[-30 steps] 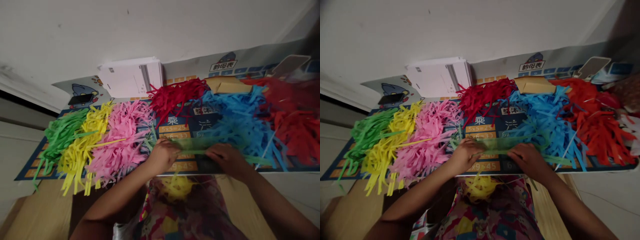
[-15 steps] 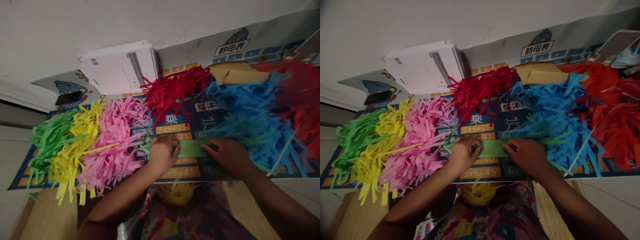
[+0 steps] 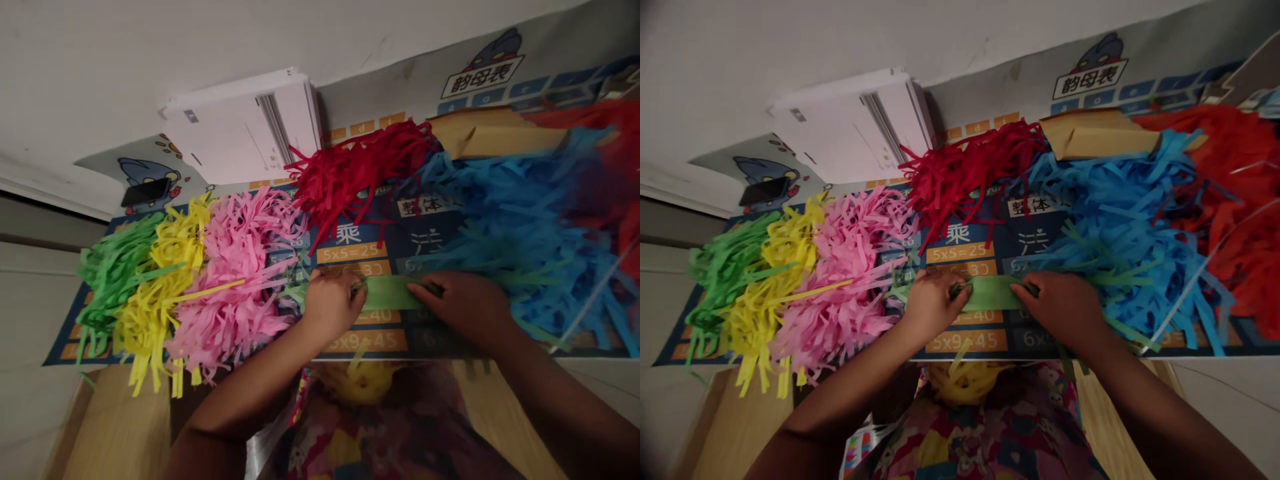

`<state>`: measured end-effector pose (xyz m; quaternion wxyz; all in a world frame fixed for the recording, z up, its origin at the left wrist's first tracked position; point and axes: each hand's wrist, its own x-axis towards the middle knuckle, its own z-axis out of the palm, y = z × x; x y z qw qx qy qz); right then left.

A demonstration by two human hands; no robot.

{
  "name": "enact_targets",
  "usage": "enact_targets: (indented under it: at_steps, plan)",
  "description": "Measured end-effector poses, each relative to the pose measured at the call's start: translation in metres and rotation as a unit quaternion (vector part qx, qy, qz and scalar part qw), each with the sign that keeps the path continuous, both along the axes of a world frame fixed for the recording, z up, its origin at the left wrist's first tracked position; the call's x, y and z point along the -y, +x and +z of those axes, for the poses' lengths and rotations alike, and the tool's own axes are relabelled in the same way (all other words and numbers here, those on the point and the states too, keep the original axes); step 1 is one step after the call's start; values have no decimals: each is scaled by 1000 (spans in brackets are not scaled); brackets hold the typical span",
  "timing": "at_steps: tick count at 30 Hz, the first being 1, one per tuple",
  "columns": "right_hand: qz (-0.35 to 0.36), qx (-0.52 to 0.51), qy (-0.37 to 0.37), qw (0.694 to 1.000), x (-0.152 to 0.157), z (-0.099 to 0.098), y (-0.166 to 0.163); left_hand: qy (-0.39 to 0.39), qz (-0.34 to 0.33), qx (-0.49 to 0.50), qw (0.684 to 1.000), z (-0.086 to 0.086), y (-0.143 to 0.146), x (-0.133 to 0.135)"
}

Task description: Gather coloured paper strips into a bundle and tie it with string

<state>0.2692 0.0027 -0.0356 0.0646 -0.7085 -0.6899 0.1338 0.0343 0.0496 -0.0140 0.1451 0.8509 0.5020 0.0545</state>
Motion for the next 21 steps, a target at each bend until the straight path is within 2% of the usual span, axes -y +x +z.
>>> enact_targets:
  at_steps: [2, 3, 5, 6, 8, 10, 12, 16, 21]
  plan:
    - [-15, 6, -10, 1000, -1, 2, 0, 68, -41, 1, 997, 3, -1, 2]
    - [-26, 18, 1, 999, 0, 5, 0, 105, -87, -1, 991, 4, -1, 3]
    - [-21, 52, 73, 996, 5, 14, -1, 148, -208, -23, 967, 7, -2, 3]
    - [13, 64, 121, 990, 9, 19, -1, 150, -262, -39, 952, 9, -2, 3]
    - [140, 64, 185, 971, 18, 28, -4, 135, -320, -70, 935, 11, -1, 2]
    - [258, 48, 196, 945, 24, 30, -7, 123, -325, -78, 934, 14, 1, 0]
    - [307, 49, 188, 932, 23, 26, -9, 118, -310, -66, 941, 17, 4, 1]
    - [290, 57, 163, 941, 6, 18, -7, 128, -267, -58, 953, 21, 15, 4]
    - [235, 28, 120, 964, -6, 24, -3, 150, -235, -75, 957, 19, 24, 5]
